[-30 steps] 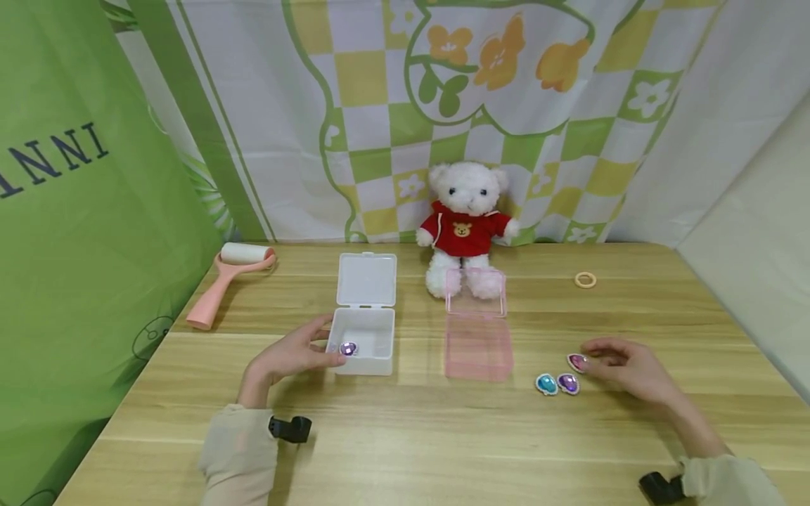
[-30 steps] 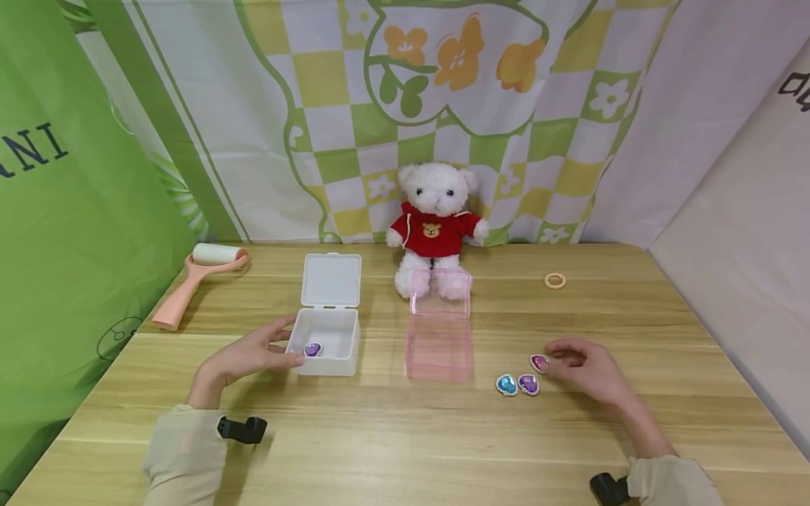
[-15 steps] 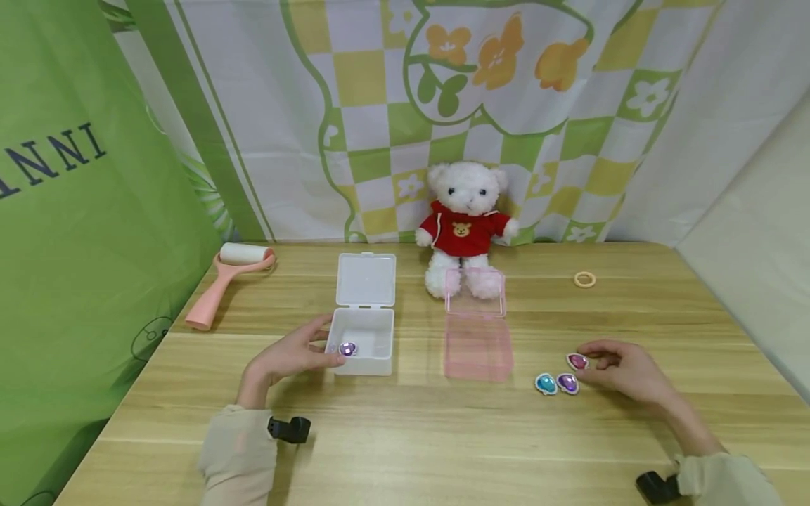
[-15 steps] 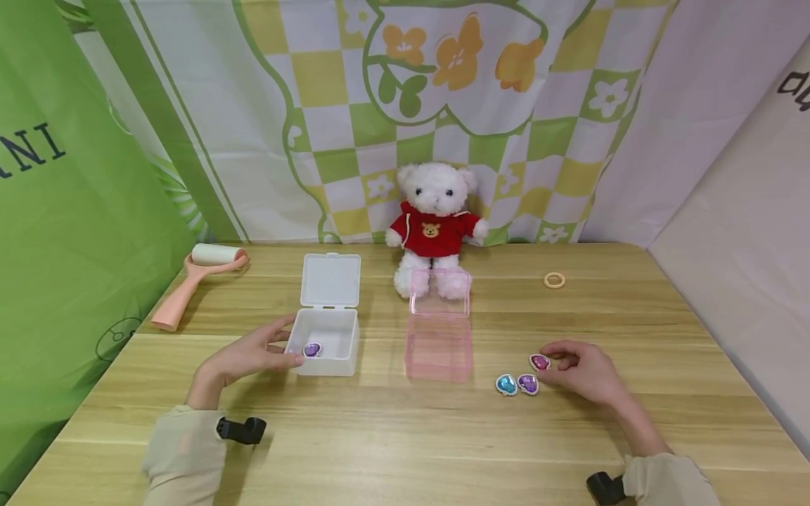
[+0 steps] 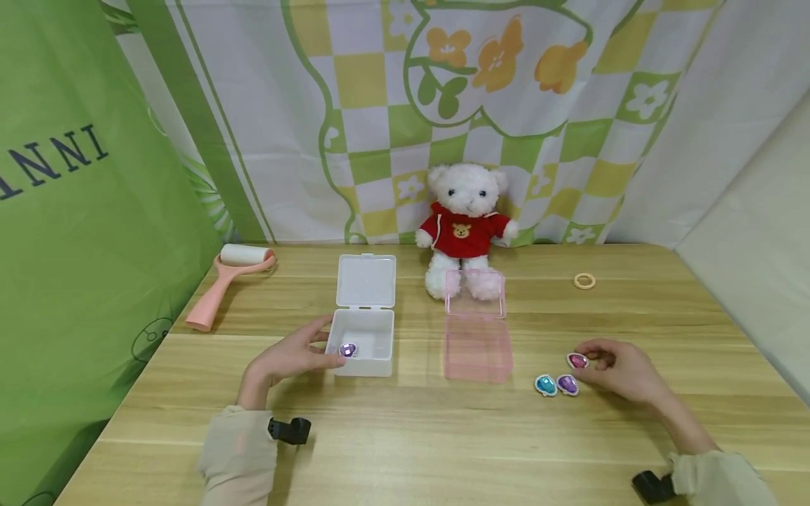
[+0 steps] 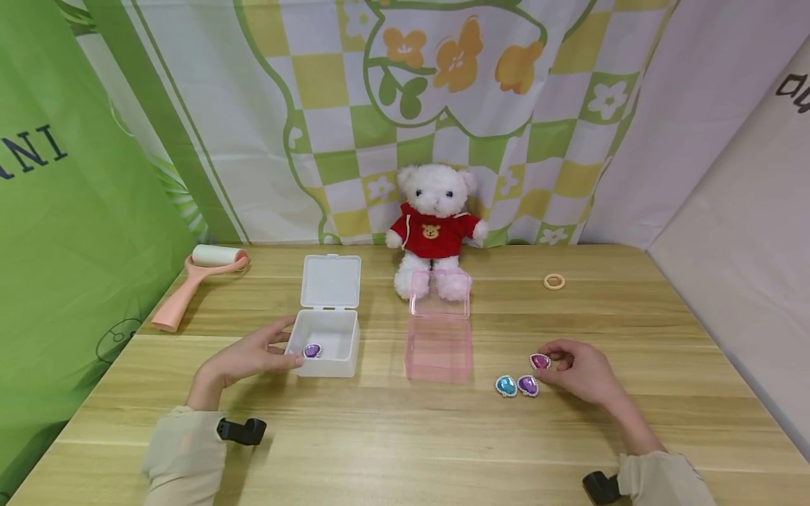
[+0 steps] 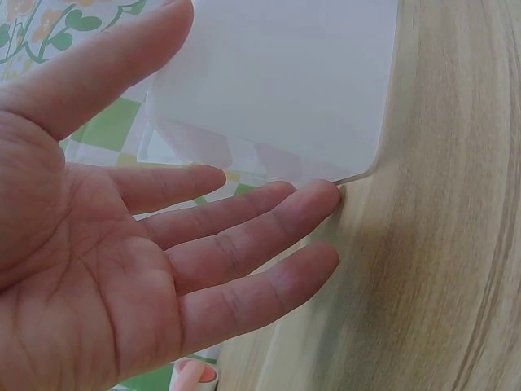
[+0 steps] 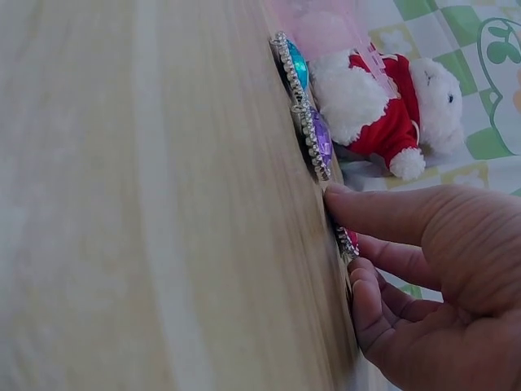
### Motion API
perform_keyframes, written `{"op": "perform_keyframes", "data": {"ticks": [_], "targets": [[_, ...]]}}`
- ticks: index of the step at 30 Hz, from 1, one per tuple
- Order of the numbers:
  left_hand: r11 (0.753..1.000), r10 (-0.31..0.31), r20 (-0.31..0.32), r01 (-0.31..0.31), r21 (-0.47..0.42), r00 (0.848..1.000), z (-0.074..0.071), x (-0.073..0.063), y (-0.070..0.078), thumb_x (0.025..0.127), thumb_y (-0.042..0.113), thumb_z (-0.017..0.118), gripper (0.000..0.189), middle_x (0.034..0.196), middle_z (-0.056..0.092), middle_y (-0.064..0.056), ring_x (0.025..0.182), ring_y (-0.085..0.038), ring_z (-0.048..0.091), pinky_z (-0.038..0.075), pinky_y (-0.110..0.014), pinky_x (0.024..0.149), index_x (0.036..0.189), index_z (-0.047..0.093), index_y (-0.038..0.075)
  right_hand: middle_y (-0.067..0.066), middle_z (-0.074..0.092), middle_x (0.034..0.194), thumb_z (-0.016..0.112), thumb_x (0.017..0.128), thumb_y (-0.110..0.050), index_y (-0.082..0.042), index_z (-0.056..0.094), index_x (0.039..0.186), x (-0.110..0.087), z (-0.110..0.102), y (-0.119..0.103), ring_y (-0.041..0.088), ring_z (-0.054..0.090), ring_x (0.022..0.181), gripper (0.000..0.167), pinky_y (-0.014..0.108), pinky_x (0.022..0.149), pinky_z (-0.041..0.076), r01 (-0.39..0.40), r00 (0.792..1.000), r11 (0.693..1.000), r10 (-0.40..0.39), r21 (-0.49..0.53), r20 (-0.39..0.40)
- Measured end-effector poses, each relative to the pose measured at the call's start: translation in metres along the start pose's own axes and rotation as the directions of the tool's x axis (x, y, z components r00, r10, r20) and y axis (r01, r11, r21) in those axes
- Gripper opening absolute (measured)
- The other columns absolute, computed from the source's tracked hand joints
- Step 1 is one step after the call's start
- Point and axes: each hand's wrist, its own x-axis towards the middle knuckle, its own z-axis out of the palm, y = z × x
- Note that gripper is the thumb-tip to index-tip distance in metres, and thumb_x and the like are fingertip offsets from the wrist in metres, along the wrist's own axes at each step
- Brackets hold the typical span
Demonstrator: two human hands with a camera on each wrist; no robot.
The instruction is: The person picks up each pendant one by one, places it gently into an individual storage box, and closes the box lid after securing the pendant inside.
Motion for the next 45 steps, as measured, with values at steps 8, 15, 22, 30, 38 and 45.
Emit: {"op": "perform_keyframes", "data": {"ticks": [8,15,22,30,38,45], "targets": [[1.000,-0.001,0.003,0.001,-0.004,1.000,0.000,0.000,0.000,0.086,0.018,0.073,0.081,0.133,0.045,-0.031,0.115,-0.040,0.052,0.048,-0.045,0.088,0.148,0.024,0.000,0.006,0.065,0.088,0.082,0.075,-0.017,0.002,0.067,0.104,0.000,0.000,-0.002,0.002,0.048,0.065,0.037,0.023,0.057,0.041,0.027,1.000,0.999,-0.027,-0.023,0.015],[1.000,0.010,0.001,-0.010,0.003,1.000,-0.001,0.000,0.000,0.086,0.018,0.073,0.081,0.132,0.046,-0.031,0.115,-0.039,0.052,0.047,-0.045,0.090,0.148,0.025,0.000,0.005,0.065,0.088,0.082,0.075,-0.019,0.001,0.067,0.104,0.000,0.000,-0.002,0.001,0.048,0.065,0.038,0.023,0.057,0.040,0.025,1.000,0.999,-0.025,-0.038,0.011],[1.000,0.005,-0.004,-0.005,0.002,1.000,-0.001,0.000,0.001,0.085,0.018,0.073,0.082,0.134,0.044,-0.032,0.117,-0.041,0.051,0.046,-0.045,0.091,0.148,0.024,0.000,0.002,0.066,0.085,0.081,0.076,-0.021,0.000,0.068,0.103,0.001,-0.001,-0.006,0.001,0.048,0.065,0.036,0.023,0.057,0.040,0.029,1.000,0.997,-0.029,-0.073,0.003],[1.000,0.010,0.006,-0.010,-0.005,1.000,0.000,0.000,0.000,0.086,0.018,0.073,0.081,0.133,0.045,-0.031,0.115,-0.040,0.052,0.047,-0.046,0.090,0.148,0.024,0.000,0.002,0.065,0.082,0.080,0.078,-0.025,0.000,0.067,0.103,0.000,-0.003,-0.007,0.004,0.053,0.068,0.037,0.023,0.059,0.043,-0.015,1.000,0.999,0.015,-0.047,-0.008],[1.000,-0.014,0.007,0.014,-0.020,1.000,0.000,0.000,0.000,0.086,0.018,0.073,0.082,0.133,0.044,-0.032,0.113,-0.040,0.054,0.047,-0.046,0.090,0.148,0.023,0.001,0.023,0.065,0.109,0.075,0.084,-0.028,0.000,0.065,0.110,0.000,-0.007,-0.014,0.031,0.067,0.089,0.040,0.028,0.069,0.049,-0.062,0.998,0.997,0.062,0.041,0.007],[1.000,-0.010,0.005,0.010,-0.014,1.000,0.000,-0.001,0.000,0.085,0.019,0.074,0.082,0.133,0.044,-0.032,0.112,-0.039,0.054,0.047,-0.045,0.090,0.148,0.024,0.000,0.022,0.064,0.111,0.073,0.086,-0.026,0.004,0.061,0.116,0.008,-0.013,-0.034,0.008,0.066,0.084,0.043,0.026,0.066,0.052,-0.091,0.996,0.978,0.086,0.188,0.038]]}}
